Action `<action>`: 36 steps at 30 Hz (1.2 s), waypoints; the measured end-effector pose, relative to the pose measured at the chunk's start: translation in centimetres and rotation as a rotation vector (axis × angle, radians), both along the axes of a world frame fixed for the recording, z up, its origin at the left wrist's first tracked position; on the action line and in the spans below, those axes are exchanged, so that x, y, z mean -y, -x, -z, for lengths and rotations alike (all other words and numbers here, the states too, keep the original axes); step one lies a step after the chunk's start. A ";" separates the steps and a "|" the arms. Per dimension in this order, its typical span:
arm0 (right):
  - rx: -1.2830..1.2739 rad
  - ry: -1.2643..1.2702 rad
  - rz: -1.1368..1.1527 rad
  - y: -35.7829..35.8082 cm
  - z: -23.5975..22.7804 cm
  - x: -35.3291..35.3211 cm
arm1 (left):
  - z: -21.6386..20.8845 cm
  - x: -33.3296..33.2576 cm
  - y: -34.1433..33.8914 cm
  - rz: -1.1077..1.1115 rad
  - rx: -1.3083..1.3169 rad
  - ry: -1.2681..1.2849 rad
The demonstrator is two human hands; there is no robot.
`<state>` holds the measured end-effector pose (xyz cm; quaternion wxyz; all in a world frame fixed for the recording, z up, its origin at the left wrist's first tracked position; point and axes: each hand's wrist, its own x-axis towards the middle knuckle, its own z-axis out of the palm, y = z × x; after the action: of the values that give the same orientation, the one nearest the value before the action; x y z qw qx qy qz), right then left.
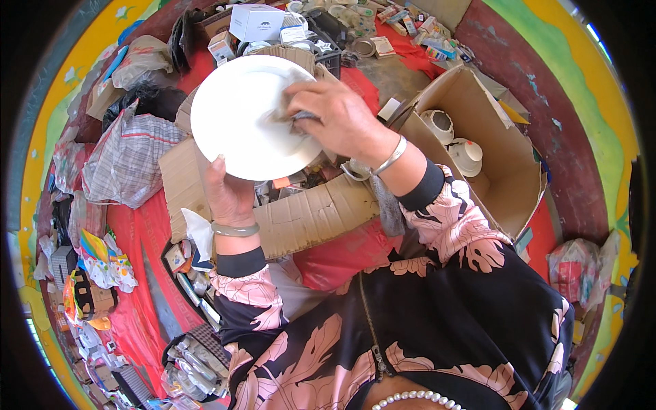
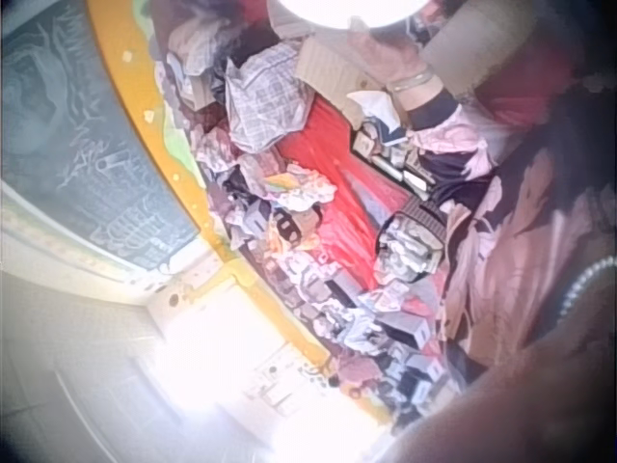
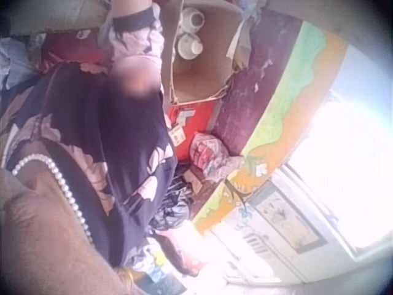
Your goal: The person cleans various electronic light fixtures and components by hand with a cloth, then places them into a cardboard box.
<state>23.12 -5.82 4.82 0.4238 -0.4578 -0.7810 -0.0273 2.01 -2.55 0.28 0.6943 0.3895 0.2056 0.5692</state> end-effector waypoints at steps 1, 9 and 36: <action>0.063 -0.155 0.088 -0.6 0.2 -0.5 | 0.1 0.0 0.1 0.002 -0.008 -0.013; -0.284 -0.055 0.248 1.1 -0.3 -1.5 | 0.6 2.0 -1.8 0.208 -0.139 -0.085; -0.277 -0.140 -0.021 2.8 -2.1 -0.6 | 1.1 2.1 -1.6 0.279 -0.146 -0.049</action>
<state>20.33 -5.18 6.92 0.5588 -0.4185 -0.7159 -0.0137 3.64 -4.61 -0.78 0.7400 0.4714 0.1855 0.4424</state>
